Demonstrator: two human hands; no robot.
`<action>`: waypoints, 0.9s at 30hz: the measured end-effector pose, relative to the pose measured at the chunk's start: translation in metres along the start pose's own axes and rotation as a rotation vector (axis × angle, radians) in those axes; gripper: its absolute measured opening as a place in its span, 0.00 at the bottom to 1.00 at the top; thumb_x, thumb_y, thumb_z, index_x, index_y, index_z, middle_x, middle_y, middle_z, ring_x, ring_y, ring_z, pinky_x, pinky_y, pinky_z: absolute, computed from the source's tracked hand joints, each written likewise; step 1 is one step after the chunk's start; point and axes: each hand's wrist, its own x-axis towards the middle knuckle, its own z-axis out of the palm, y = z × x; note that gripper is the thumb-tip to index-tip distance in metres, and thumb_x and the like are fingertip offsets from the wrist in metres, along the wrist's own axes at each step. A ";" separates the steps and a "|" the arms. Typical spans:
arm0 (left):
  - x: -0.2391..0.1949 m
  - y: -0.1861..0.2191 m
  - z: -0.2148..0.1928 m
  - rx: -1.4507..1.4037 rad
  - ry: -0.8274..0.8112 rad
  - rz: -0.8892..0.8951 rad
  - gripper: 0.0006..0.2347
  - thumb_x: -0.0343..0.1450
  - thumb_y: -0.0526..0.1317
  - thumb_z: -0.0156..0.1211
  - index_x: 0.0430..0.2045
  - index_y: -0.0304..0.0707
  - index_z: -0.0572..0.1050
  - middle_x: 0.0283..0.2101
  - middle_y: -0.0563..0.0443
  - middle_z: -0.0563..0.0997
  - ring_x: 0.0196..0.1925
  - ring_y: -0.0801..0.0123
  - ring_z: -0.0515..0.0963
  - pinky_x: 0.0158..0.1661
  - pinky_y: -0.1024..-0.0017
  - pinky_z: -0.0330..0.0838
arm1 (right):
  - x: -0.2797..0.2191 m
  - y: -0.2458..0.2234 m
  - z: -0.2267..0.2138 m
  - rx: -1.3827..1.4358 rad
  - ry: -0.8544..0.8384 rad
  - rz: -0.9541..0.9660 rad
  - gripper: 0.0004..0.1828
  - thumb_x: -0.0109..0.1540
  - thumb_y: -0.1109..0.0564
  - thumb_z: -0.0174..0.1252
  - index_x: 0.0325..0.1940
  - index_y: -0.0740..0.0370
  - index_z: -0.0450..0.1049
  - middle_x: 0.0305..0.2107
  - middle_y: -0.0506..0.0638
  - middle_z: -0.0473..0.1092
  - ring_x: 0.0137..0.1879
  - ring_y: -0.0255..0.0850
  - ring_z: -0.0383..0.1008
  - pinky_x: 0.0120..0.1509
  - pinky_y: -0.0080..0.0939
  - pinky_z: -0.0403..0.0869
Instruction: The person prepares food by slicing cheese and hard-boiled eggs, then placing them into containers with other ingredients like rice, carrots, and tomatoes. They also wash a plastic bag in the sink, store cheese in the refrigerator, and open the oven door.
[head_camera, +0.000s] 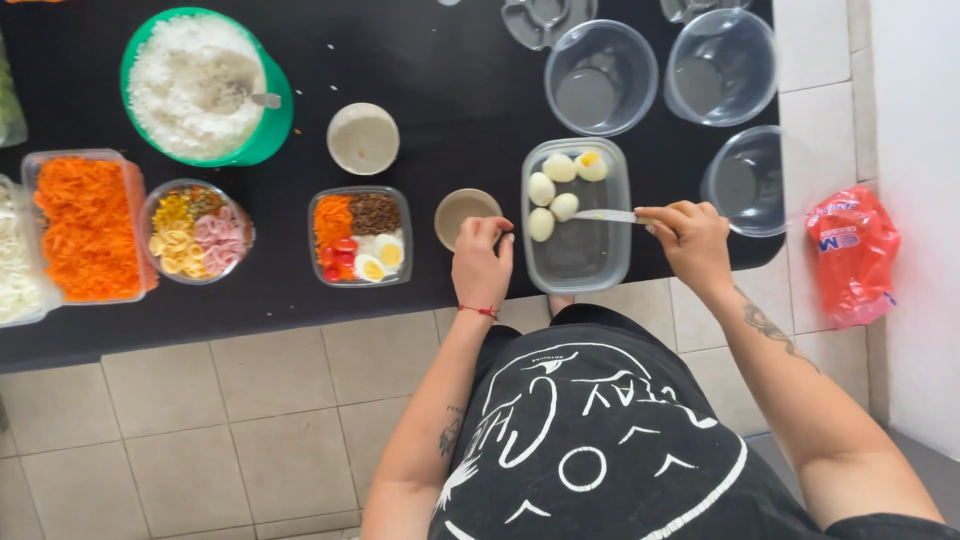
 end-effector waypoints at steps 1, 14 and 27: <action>-0.001 0.000 0.015 -0.001 0.001 -0.004 0.07 0.62 0.36 0.59 0.29 0.53 0.71 0.33 0.61 0.67 0.34 0.63 0.77 0.36 0.68 0.73 | -0.001 0.011 0.002 -0.001 -0.003 -0.002 0.11 0.62 0.51 0.58 0.47 0.34 0.76 0.32 0.37 0.70 0.41 0.37 0.70 0.44 0.36 0.65; -0.005 0.000 0.069 0.455 0.081 -0.060 0.07 0.58 0.40 0.62 0.24 0.55 0.73 0.31 0.61 0.68 0.35 0.64 0.76 0.36 0.67 0.72 | 0.014 0.097 -0.027 -0.126 -0.009 -0.210 0.09 0.62 0.52 0.57 0.44 0.35 0.75 0.30 0.39 0.72 0.42 0.38 0.71 0.47 0.37 0.63; 0.025 0.040 0.117 0.627 0.125 0.261 0.08 0.58 0.37 0.60 0.27 0.45 0.71 0.35 0.53 0.72 0.33 0.60 0.71 0.28 0.66 0.66 | 0.024 0.098 -0.079 -0.091 -0.177 0.003 0.09 0.65 0.51 0.49 0.40 0.48 0.76 0.29 0.44 0.73 0.35 0.45 0.71 0.32 0.45 0.67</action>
